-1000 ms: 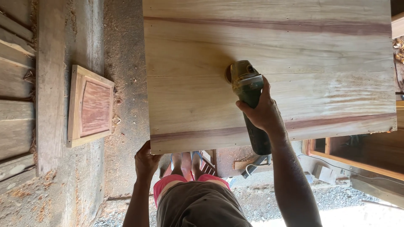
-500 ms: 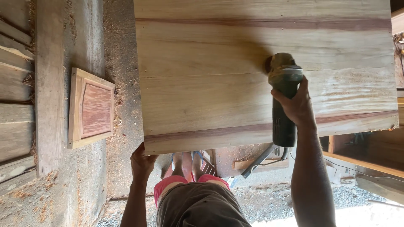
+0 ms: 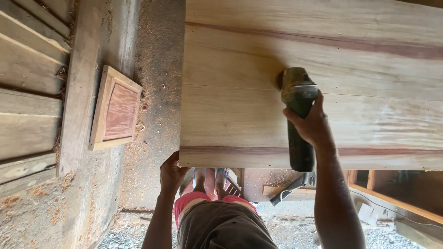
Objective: Sand a flat wooden board using a power angle grinder with a sanding disc attachment.
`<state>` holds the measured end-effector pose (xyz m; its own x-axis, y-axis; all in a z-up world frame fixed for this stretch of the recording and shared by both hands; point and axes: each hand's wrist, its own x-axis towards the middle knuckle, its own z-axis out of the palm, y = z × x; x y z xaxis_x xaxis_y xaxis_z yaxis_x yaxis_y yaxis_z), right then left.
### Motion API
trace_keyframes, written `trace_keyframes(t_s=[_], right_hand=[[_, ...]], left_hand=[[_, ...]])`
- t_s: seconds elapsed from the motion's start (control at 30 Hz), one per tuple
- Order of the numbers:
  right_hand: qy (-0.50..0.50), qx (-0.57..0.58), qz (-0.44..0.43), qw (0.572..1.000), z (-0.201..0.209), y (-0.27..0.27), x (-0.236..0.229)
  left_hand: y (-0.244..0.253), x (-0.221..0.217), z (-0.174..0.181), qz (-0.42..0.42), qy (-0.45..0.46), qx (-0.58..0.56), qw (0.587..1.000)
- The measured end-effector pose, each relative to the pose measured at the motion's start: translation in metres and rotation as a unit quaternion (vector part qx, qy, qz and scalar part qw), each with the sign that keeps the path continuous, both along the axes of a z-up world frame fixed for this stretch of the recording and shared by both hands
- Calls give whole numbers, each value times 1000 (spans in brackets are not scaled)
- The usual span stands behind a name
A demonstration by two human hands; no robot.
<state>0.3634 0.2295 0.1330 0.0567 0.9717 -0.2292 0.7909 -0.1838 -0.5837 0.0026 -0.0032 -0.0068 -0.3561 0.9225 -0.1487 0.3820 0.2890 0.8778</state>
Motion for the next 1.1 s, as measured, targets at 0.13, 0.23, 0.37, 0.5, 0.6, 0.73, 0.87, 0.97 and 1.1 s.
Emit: trace_keyframes(t_s=[0.13,0.23,0.37,0.5,0.6,0.73,0.87,0.97,1.1], right_hand=[[25,5,38,999,13,-7,-49],[14,-28,68,997,19,-10,-85],[19,-18,135,990,21,-16,-128],[19,-37,160,986,24,-22,-162],[25,-32,174,984,22,-29,-183],[26,-62,159,985,24,-45,-196],[70,7,214,974,21,-59,-176],[52,13,198,979,21,-58,-145],[38,3,140,989,17,-51,-93]], left_hand=[[1,0,-3,7,5,4,1000],[3,-2,0,0,26,17,1000],[1,-3,-2,-14,33,42,998],[1,-2,-2,-10,36,35,999],[0,-2,-13,-15,42,33,998],[2,-2,-7,-39,39,41,998],[2,-3,2,-33,42,16,998],[3,-2,4,-32,50,2,998],[2,-3,11,-25,39,-6,999]])
